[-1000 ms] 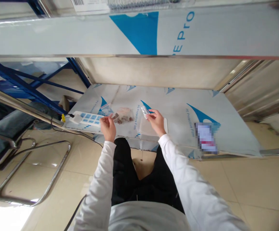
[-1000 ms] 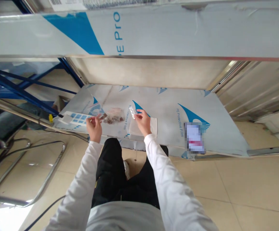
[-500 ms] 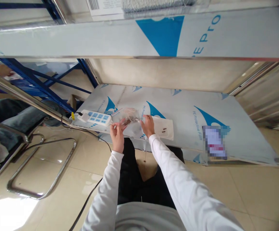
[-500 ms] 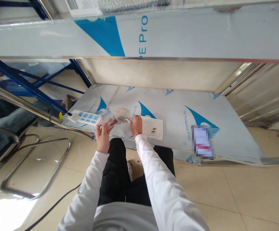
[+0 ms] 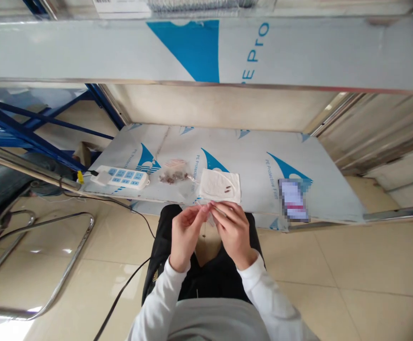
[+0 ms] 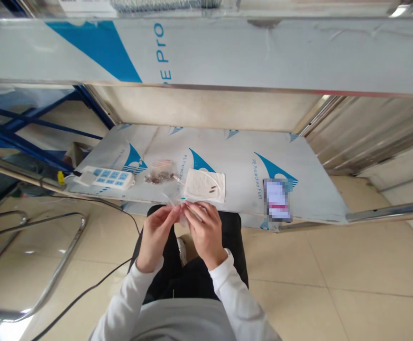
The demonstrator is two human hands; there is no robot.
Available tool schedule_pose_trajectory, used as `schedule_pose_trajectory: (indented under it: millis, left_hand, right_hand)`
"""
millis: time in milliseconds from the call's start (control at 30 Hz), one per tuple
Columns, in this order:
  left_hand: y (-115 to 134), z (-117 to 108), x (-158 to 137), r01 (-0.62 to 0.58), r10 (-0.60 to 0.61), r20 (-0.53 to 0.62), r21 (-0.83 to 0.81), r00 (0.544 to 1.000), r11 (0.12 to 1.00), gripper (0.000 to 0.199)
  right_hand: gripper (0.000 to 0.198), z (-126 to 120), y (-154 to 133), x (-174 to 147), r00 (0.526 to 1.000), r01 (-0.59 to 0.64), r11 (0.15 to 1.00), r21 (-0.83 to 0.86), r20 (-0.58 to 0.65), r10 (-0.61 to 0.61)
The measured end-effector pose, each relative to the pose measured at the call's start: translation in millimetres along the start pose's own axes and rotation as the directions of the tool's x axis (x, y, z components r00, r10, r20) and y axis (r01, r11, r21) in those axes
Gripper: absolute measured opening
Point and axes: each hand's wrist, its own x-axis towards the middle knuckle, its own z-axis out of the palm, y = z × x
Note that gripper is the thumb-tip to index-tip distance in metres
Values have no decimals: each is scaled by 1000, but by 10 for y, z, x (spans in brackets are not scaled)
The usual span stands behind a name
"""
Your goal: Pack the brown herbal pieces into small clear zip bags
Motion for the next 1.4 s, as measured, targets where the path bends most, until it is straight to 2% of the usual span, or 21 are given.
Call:
schedule_pose_trajectory:
  millis: [67, 167, 233, 333, 467, 533, 600, 733, 833, 900, 1000, 1067, 1100, 1167, 1233, 1300, 1400]
  left_hand:
    - [-29, 23, -30, 102, -100, 34, -57, 994, 993, 24]
    - [-94, 3, -55, 201, -197, 73, -62, 978, 978, 25]
    - [-124, -1, -92, 230, -222, 114, -63, 968, 971, 26]
    - [-159, 35, -164, 282, -258, 172, -136, 951, 950, 29]
    - [-225, 80, -215, 445, -398, 223, -227, 890, 866, 35]
    - [-258, 75, -224, 508, -454, 240, -264, 858, 820, 36]
    - [-283, 56, -238, 526, -466, 253, -299, 848, 796, 34]
    - [-339, 6, -273, 490, -415, 294, -256, 861, 833, 32]
    - [-409, -19, -283, 403, -362, 249, -136, 898, 905, 35]
    - [-443, -20, -291, 329, -313, 224, -37, 923, 944, 34]
    - [-416, 6, -325, 235, -259, 193, 140, 946, 962, 29]
    - [-347, 40, -356, 163, -224, 145, 344, 964, 925, 25]
    - [-307, 58, -371, 126, -198, 108, 468, 974, 875, 23]
    - [-232, 89, -393, 78, -151, 51, 668, 987, 740, 20]
    - [-179, 110, -405, 62, -126, 27, 756, 992, 652, 18]
    - [-144, 124, -409, 49, -110, 28, 768, 994, 638, 17]
    - [-104, 138, -402, -12, -43, 55, 747, 998, 665, 20]
  right_hand:
    - [46, -92, -27, -96, 998, 15, 999, -38, 57, -13]
    - [46, -208, -117, -192, 989, -89, 995, 52, 122, 82]
    - [38, -249, -188, -245, 978, -186, 969, 164, 129, 166]
    - [12, -235, -248, -316, 957, -290, 919, 268, 91, 276]
    - [11, -175, -224, -374, 911, -411, 868, 279, 80, 405]
    - [6, -172, -195, -388, 897, -442, 850, 287, 135, 421]
    - [4, -179, -168, -403, 893, -449, 851, 274, 164, 419]
    - [13, -159, -126, -479, 904, -419, 896, 144, 161, 397]
    - [19, -120, -115, -559, 910, -384, 923, 40, 189, 370]
    - [20, -108, -115, -591, 902, -392, 919, 39, 212, 376]
    - [19, -104, -114, -609, 860, -483, 867, 126, 255, 442]
    - [18, -89, -105, -626, 842, -519, 848, 110, 234, 486]
    - [17, -76, -96, -640, 845, -520, 852, 66, 185, 502]
    - [15, -45, -71, -670, 865, -498, 866, -51, 46, 500]
    - [14, -27, -48, -688, 891, -454, 880, -139, -50, 452]
    - [16, -37, -39, -680, 920, -392, 907, -151, -44, 390]
    - [22, -92, -44, -626, 952, -285, 957, -56, 103, 289]
